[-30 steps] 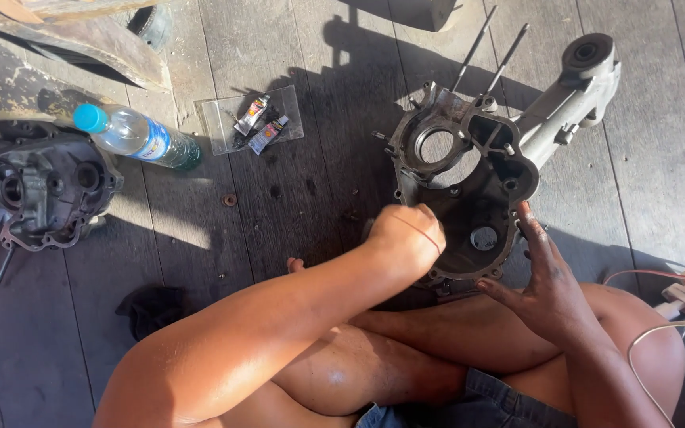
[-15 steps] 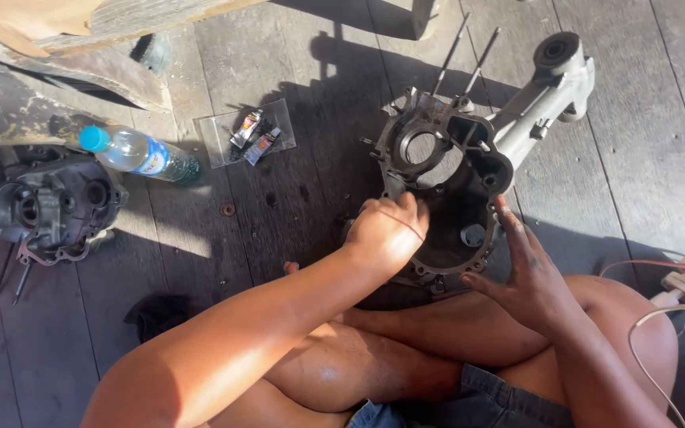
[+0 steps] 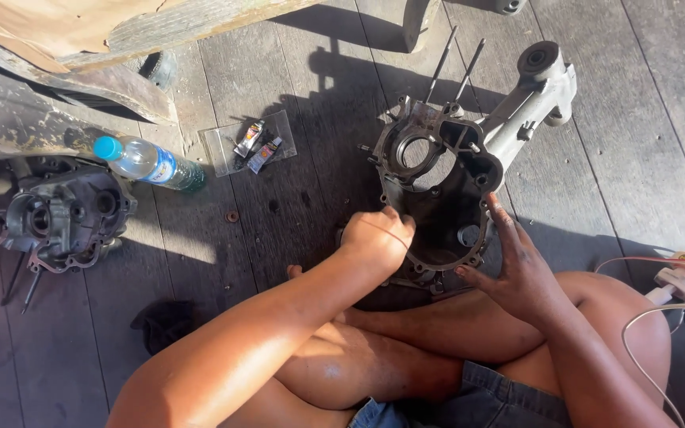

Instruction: The person sits on a wooden floor and uses a metal file to scrape the inside of a disassembled engine casing. They then switch to a wire brush to scrub the interior surfaces of the casing, cleaning off residue.

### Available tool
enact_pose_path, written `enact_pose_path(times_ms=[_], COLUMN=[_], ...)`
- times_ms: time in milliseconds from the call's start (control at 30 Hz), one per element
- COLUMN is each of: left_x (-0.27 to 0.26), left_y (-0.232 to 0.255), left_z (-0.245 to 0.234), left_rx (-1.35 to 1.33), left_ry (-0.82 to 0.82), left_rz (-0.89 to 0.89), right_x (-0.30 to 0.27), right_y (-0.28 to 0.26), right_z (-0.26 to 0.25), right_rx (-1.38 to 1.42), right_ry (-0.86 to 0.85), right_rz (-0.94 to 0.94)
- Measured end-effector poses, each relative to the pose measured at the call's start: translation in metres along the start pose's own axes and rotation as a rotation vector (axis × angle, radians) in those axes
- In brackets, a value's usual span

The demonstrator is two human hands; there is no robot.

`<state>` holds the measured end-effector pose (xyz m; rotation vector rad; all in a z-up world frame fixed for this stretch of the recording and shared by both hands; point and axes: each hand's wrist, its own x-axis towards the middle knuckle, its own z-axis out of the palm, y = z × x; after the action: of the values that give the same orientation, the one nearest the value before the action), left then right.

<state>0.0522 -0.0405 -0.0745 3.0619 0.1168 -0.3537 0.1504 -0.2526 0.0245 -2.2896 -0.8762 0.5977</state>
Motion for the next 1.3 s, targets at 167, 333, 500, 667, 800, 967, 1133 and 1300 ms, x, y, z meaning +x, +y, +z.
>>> enact_pose_path(times_ms=[167,333,500,667,800,967,1133,1300], left_x=[0.003,-0.037,-0.061,-0.057,-0.037,-0.042,-0.033,-0.05], left_y=[0.002,-0.007,-0.015,-0.028,-0.028,-0.026,-0.017,-0.005], left_z=[0.006,-0.04,-0.058,-0.067,-0.053,-0.045,-0.016,-0.097], left_rx=[0.059,0.026,-0.133,-0.14,-0.188,-0.179,-0.093,0.021], left_ry=[0.041,0.04,0.389,0.162,-0.058,0.083,0.283,-0.132], left_rz=[0.017,0.042,-0.042,0.077,0.025,0.072,0.069,-0.015], right_x=[-0.007,-0.008,0.047,0.052,0.035,0.037,0.027,-0.002], right_y=[0.007,-0.006,0.034,0.022,0.005,0.011,-0.052,-0.042], right_z=[0.008,0.013,0.041,0.029,0.025,0.039,-0.003,-0.033], right_rx=[-0.12,-0.784,-1.133,-1.12,-1.155,-1.16,-0.812,0.067], right_ry=[0.106,0.114,-0.184,-0.243,-0.226,-0.215,-0.412,0.349], right_rz=[-0.085,-0.473,-0.687,-0.857,-0.812,-0.716,-0.451,-0.248])
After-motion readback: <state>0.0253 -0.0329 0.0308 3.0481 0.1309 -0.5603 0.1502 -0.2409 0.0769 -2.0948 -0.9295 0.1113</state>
